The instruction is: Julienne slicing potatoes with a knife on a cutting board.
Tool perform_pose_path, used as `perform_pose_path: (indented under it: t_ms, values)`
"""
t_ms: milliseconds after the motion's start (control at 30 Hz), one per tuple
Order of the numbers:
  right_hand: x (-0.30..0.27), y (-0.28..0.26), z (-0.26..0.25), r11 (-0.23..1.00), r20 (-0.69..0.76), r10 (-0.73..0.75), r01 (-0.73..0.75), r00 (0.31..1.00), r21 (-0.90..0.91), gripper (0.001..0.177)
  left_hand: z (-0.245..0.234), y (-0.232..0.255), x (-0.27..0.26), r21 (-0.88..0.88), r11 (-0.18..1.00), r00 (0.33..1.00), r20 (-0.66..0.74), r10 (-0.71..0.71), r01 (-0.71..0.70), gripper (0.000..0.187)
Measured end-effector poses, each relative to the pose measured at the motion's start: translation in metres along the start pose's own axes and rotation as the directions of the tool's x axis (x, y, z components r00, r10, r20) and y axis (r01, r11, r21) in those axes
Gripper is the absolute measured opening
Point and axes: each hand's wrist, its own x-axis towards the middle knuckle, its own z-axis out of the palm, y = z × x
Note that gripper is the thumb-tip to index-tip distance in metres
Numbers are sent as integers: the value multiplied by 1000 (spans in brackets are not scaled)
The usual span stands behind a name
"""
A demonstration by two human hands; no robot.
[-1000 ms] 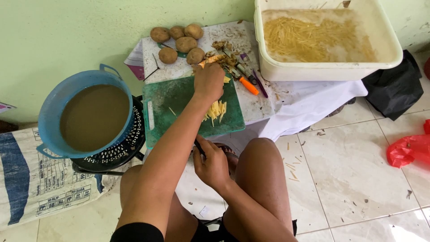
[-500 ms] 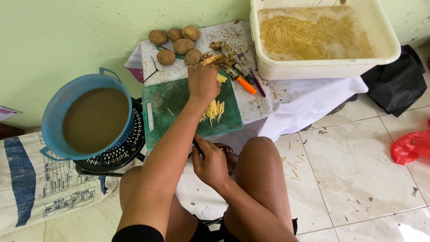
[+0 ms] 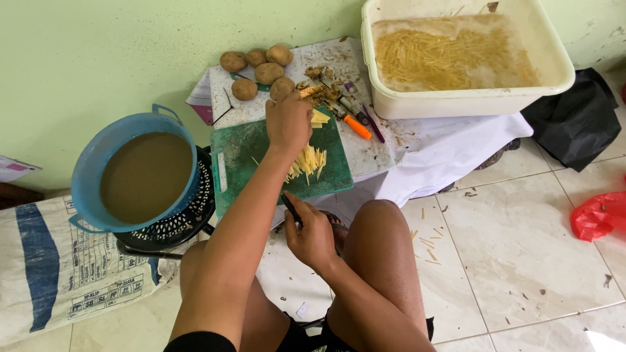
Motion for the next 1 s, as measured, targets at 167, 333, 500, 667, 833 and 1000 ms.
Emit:
perform_pose_path:
  t_ms: [167, 333, 500, 667, 833, 1000]
  values:
    - [-4, 17, 4, 1000, -21, 16, -16, 1000, 27, 38, 44, -74, 16, -483, 821, 945, -264, 195, -304, 8]
    - [-4, 22, 6, 998, -33, 51, -50, 998, 29, 38, 20, -126, -24, -566, 791, 955, -287, 77, -234, 6]
    - [-3, 20, 6, 996, -46, 85, -84, 995, 27, 37, -7, -160, -60, -752, 659, 995, -68, -70, -5, 7]
    - [-3, 24, 4, 992, -57, 124, -123, 991, 18, 38, 0, -177, -77, -760, 650, 999, -38, -33, -7, 8]
    - [-5, 26, 4, 992, -63, 123, -124, 990, -5, 38, 25, -183, -87, -747, 663, 998, 14, -54, 46, 6]
    - [-6, 22, 7, 992, -70, 122, -124, 990, -29, 34, 18, -185, -96, -693, 718, 997, -32, 63, -68, 11]
